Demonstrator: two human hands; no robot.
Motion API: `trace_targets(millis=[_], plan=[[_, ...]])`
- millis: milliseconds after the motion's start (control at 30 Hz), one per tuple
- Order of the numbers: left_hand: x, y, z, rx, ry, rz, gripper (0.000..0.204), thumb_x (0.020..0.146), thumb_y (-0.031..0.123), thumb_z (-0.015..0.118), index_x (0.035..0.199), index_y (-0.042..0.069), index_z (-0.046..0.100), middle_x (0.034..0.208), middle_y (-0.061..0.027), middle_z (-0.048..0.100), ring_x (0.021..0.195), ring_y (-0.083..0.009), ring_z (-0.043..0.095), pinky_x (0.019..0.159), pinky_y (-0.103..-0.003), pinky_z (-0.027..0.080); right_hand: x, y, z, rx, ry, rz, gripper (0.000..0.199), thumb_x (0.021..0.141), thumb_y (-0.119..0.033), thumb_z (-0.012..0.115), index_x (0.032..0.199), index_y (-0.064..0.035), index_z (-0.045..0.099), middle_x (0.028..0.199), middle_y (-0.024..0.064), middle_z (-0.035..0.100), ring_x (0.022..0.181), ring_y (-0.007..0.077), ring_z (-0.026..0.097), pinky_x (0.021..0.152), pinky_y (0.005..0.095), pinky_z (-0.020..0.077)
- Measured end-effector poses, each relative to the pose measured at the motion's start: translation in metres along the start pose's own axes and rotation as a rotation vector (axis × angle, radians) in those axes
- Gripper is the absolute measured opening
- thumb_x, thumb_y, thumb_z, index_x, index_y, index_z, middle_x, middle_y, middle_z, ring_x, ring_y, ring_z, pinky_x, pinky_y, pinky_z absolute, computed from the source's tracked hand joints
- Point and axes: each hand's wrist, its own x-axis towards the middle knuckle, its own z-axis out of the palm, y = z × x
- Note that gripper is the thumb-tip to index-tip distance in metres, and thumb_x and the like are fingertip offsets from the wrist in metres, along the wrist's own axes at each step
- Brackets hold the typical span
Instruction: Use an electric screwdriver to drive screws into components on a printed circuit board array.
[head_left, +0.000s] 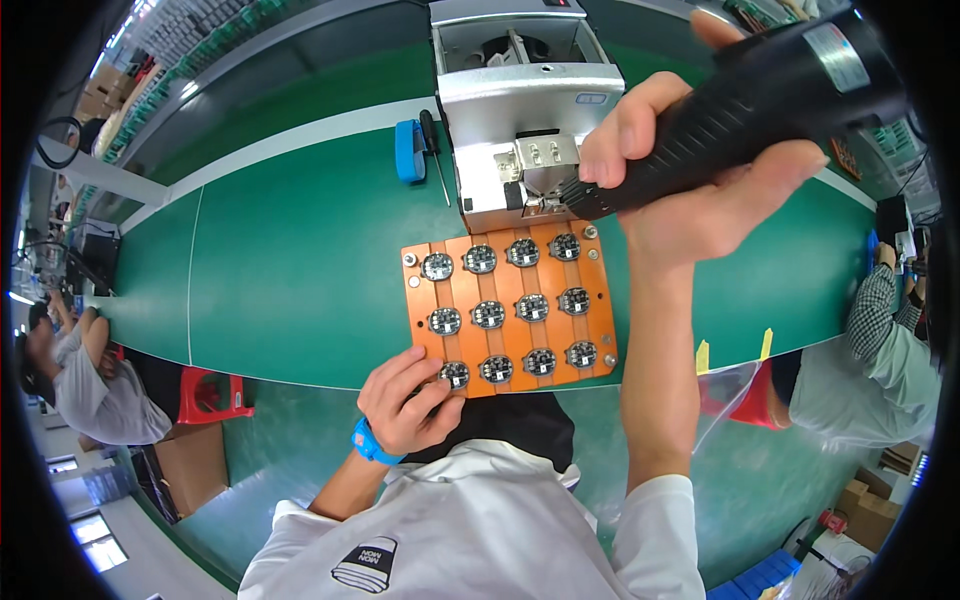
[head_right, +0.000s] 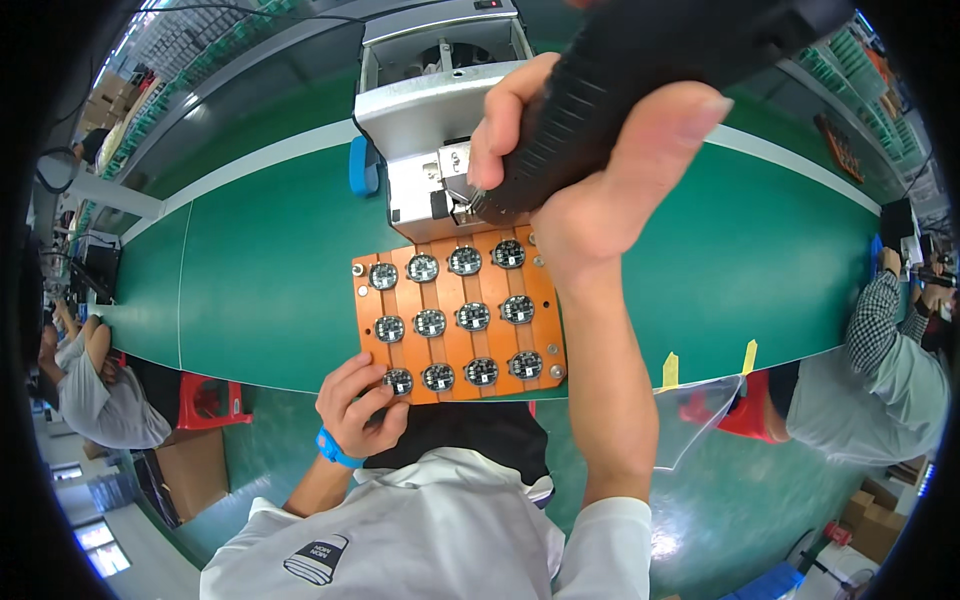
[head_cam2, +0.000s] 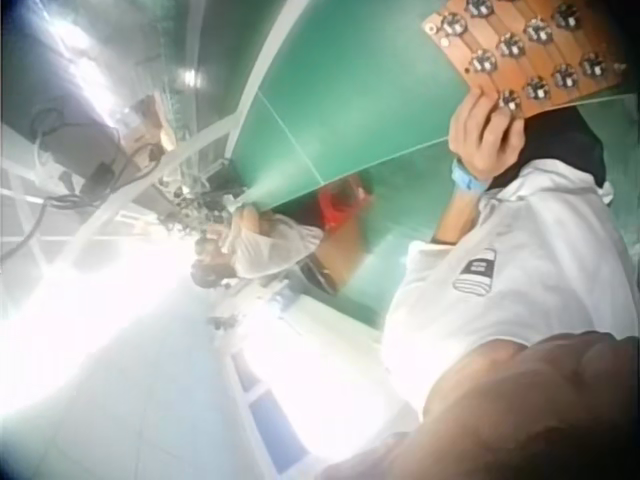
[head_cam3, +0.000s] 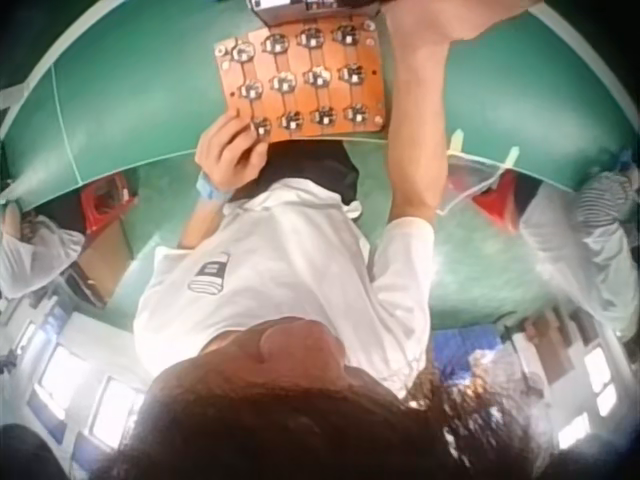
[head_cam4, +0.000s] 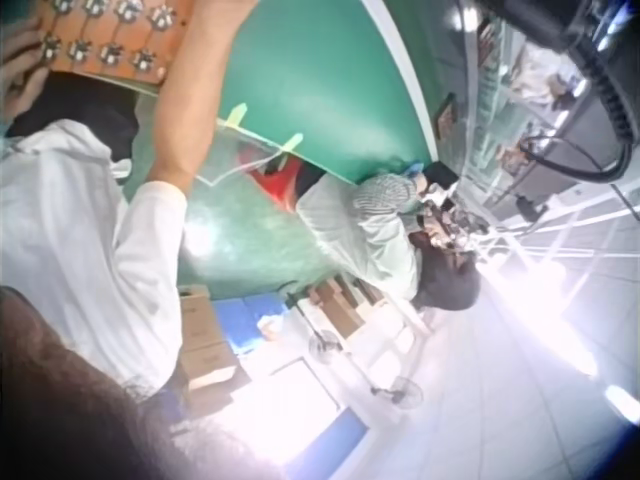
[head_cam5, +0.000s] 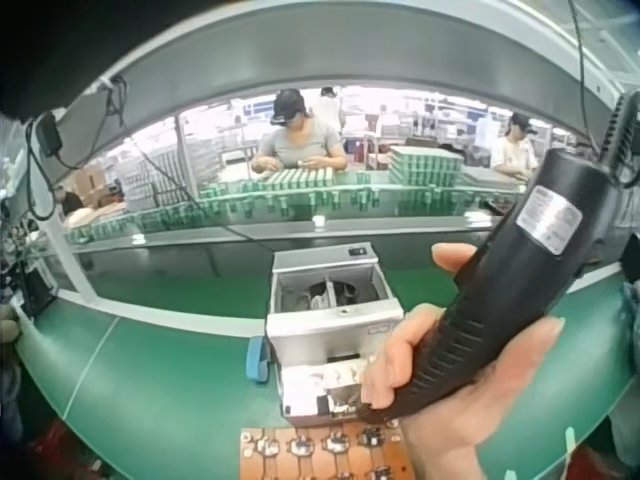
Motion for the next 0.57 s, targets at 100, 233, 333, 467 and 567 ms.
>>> trace_targets(millis=[100,233,333,467,567], plan=[[0.001,0.0,0.0,-0.001,0.005,-0.001,0.037,0.068,0.009,0.081,0.1,0.012,0.062,0.107,-0.011,0.069,0.101,-0.0361,0.071,0.078,-0.041,0.059,0.001,0.001,0.0,0.168,0.011,-0.156,0.112,0.083,-0.093,0.023,0.149,-0.0028,0.028,0.07,0.0111,0.054,0.051,0.0215,0.053,0.051,0.0381,0.0489],[0.002,0.0,0.0,-0.005,0.013,-0.007,0.038,0.067,0.008,0.081,0.099,0.013,0.062,0.106,-0.01,0.069,0.099,-0.0354,0.071,0.078,-0.04,0.059,0.005,0.002,0.002,0.256,-0.064,-0.267,0.117,0.079,-0.096,0.027,0.149,-0.0027,0.026,0.07,0.0115,0.054,0.052,0.0221,0.054,0.052,0.0389,0.0496],[0.003,0.0,0.001,-0.014,0.03,-0.005,0.037,0.066,0.008,0.082,0.098,0.013,0.062,0.105,-0.0092,0.069,0.099,-0.0349,0.071,0.077,-0.039,0.06,0.006,0.001,0.01,0.159,-0.04,-0.161,0.122,0.075,-0.098,0.031,0.15,-0.0023,0.025,0.07,0.0117,0.054,0.052,0.0222,0.053,0.052,0.0385,0.0496],[0.003,-0.001,0.004,-0.03,0.091,-0.023,0.029,0.065,0.013,0.084,0.089,0.013,0.069,0.1,-0.006,0.072,0.097,-0.0297,0.071,0.076,-0.037,0.06,0.007,-0.003,0.021,-0.059,-0.021,-0.096,0.123,0.074,-0.099,0.03,0.15,-0.0026,0.025,0.07,0.0118,0.054,0.05,0.0227,0.053,0.051,0.038,0.0486],[0.003,-0.002,0.002,-0.039,0.077,-0.026,0.029,0.065,0.014,0.085,0.09,0.013,0.07,0.101,-0.0059,0.072,0.097,-0.0298,0.071,0.077,-0.037,0.06,0.01,-0.003,0.027,-0.067,-0.051,-0.097,0.123,0.074,-0.1,0.028,0.15,-0.0032,0.026,0.07,0.0119,0.055,0.05,0.0231,0.053,0.051,0.0381,0.0484]])
